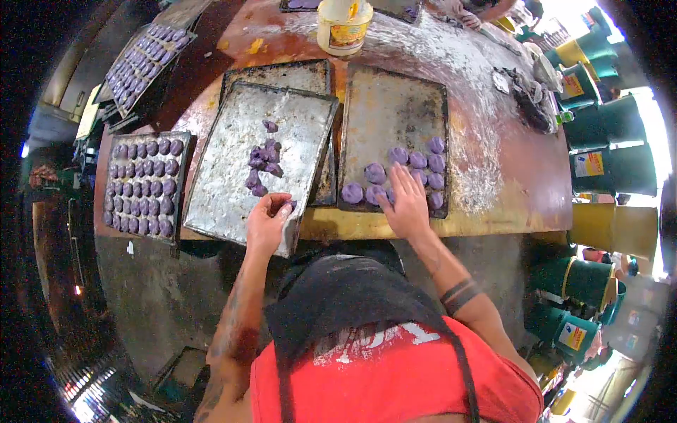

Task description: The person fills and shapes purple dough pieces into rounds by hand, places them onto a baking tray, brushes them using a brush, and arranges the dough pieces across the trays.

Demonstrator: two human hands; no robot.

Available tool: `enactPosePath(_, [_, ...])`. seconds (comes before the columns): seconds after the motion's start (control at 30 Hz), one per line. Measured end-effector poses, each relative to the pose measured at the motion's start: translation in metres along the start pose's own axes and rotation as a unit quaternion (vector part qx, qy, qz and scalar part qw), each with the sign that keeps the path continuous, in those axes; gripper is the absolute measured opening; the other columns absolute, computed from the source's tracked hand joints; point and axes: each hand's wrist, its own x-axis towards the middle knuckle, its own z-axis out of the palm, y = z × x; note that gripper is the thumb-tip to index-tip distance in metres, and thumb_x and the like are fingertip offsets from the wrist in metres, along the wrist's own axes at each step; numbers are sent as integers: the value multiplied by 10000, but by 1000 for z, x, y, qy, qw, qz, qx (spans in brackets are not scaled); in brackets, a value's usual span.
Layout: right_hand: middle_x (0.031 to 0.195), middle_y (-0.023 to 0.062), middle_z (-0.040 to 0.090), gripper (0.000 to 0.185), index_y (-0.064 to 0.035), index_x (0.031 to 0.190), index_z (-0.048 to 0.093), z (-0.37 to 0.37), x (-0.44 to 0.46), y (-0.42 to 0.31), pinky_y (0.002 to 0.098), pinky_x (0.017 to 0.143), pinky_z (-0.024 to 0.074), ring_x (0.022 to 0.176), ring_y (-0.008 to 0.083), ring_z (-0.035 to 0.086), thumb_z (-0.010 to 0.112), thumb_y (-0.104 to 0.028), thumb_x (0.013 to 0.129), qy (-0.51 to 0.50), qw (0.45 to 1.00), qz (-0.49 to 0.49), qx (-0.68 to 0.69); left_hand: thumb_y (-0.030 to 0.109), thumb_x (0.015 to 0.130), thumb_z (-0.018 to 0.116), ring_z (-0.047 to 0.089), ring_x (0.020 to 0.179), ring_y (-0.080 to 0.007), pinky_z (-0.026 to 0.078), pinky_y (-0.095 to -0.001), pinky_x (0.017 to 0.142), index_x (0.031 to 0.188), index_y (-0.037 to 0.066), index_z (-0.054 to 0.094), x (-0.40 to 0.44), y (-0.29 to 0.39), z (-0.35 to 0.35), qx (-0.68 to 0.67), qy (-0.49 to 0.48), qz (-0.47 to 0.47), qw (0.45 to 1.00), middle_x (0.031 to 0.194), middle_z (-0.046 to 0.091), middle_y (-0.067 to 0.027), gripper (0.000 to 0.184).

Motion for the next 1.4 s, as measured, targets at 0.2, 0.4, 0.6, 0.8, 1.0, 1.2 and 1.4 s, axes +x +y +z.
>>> enactPosePath(0.2, [1446,249,427,659,78,1380,424,5,-33,18,513,1164,190,1381,385,357,571,-373,923,-20,999,47,-8,7,901,612,604,866,-108,477,-259,827,1087,-5,633,21,-12,6,-25,-56,3,998,954,665,-39,188])
enactPosePath(0.4, [1432,249,445,638,83,1364,440,10,-60,46,515,1147,231,1364,390,380,569,-352,915,-16,996,76,-47,3,904,612,605,870,-104,480,-250,823,1094,-5,635,36,-13,8,-52,-67,32,996,959,663,-44,191])
enactPosePath(0.6, [1452,249,417,645,77,1396,398,-2,-69,66,489,1148,241,1372,376,367,487,-389,959,-12,981,170,-93,-10,908,610,610,888,-106,484,-258,838,1095,-5,627,30,-9,4,-68,-70,30,995,980,667,-51,188])
enactPosePath(0.8, [1441,263,426,697,90,1360,445,30,-37,96,479,1163,214,1391,379,332,461,-476,954,28,979,134,-153,-13,903,613,614,898,-115,484,-267,846,1093,-8,626,20,-10,-2,-61,-53,26,996,987,668,-60,190])
enactPosePath(1.0, [1506,263,323,779,101,1421,335,19,-13,64,449,1183,185,1411,396,279,488,-489,936,-59,983,94,-150,-5,903,610,613,900,-119,483,-268,839,1092,-10,622,13,-25,-11,-68,-26,33,997,982,662,-65,190])
enactPosePath(1.2, [1400,212,492,612,15,1331,518,-25,11,76,424,1113,329,1324,347,434,524,-450,933,-24,982,187,16,-10,905,604,603,885,-113,478,-260,823,1085,-7,624,0,-32,-14,-71,-5,16,997,982,658,-51,182])
enactPosePath(1.4, [1443,252,421,683,14,1388,441,-31,29,78,461,1103,340,1298,386,452,554,-452,902,-40,974,222,11,22,904,624,621,899,-130,493,-275,830,1085,-2,628,3,-49,-12,-55,-3,13,998,986,670,-62,183])
